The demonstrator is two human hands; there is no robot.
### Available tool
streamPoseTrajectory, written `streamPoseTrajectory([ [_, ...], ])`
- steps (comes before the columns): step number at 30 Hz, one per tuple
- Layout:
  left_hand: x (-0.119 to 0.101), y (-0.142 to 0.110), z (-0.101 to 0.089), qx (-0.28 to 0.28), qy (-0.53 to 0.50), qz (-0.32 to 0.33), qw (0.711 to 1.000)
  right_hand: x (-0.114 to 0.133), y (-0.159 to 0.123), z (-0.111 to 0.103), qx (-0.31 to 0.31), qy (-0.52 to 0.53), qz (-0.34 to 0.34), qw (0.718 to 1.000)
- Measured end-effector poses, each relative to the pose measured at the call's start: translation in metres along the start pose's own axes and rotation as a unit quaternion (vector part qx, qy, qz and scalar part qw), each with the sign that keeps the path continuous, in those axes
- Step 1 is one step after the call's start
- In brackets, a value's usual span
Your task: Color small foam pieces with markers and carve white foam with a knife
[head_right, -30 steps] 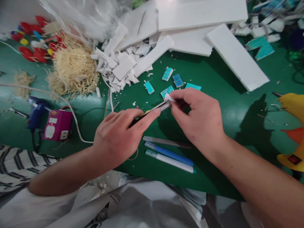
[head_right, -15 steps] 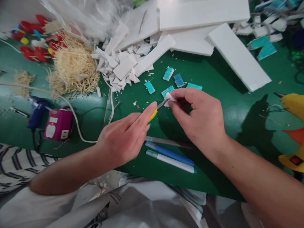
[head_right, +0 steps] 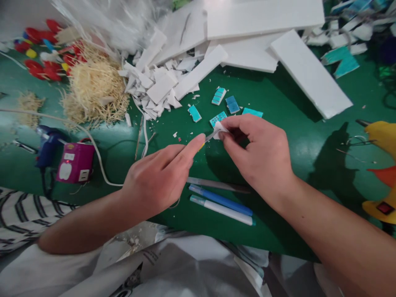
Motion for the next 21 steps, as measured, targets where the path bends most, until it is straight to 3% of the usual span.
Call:
streamPoseTrajectory([
  [6,0.001,-0.002,-0.001,0.009,-0.024,0.009,1.0,0.002,0.003,0.0,-0.01,0.01,0.025,1.0],
  [12,0.002,-0.002,-0.002,-0.015,0.001,0.001,1.0,-0.007,0.006,-0.001,-0.034,0.128,0.104,0.986],
  [16,0.001,0.0,-0.002,-0.045,0.022,-0.015,0.999,-0.01,0.006,0.001,-0.01,0.157,0.103,0.982],
  [21,0.002,0.001,0.0,-0.037,0.048,-0.019,0.998,-0.009,0.007,0.0,-0.012,0.128,0.086,0.988],
])
Point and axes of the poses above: each hand's wrist, its own y-axis towards the middle knuckle, its own z-axis out of the palm, x = y × z, the point moved 3 cm from there along y, towards the middle knuckle, and after that the axes turned 11 degrees about y, right-handed, at the moved point
